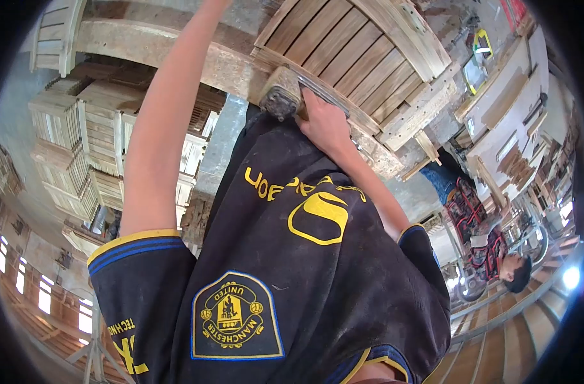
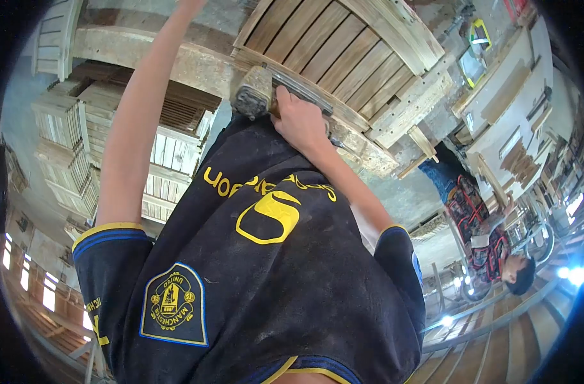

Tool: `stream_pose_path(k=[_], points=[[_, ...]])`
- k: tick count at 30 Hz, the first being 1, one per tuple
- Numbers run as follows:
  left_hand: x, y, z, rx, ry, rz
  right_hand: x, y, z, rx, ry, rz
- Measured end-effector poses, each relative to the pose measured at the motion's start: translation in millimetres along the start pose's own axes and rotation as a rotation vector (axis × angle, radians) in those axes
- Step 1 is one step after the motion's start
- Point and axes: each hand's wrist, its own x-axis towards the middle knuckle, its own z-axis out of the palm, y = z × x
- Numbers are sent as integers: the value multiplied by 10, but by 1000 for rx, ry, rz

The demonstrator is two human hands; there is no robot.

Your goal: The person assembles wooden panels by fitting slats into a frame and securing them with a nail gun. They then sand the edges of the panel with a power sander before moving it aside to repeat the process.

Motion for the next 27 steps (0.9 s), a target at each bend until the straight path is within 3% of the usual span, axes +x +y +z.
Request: stream_pose_path(k=[4, 5, 14, 18, 27], points=[[58, -326, 136, -234, -23, -7, -283, 286, -1, 30, -1, 100], [-14, -45, 30, -79, -14, -15, -320, 334, -11, 25, -2, 101], [29, -159, 60, 67, 37, 16, -471, 523, 70, 40, 38, 77], [-3, -85, 77, -14, 25, -34, -782, 772, 35, -29, -32, 166], [78, -313, 114, -118, 26, -25, -1298, 1302, 109, -51, 69, 257]])
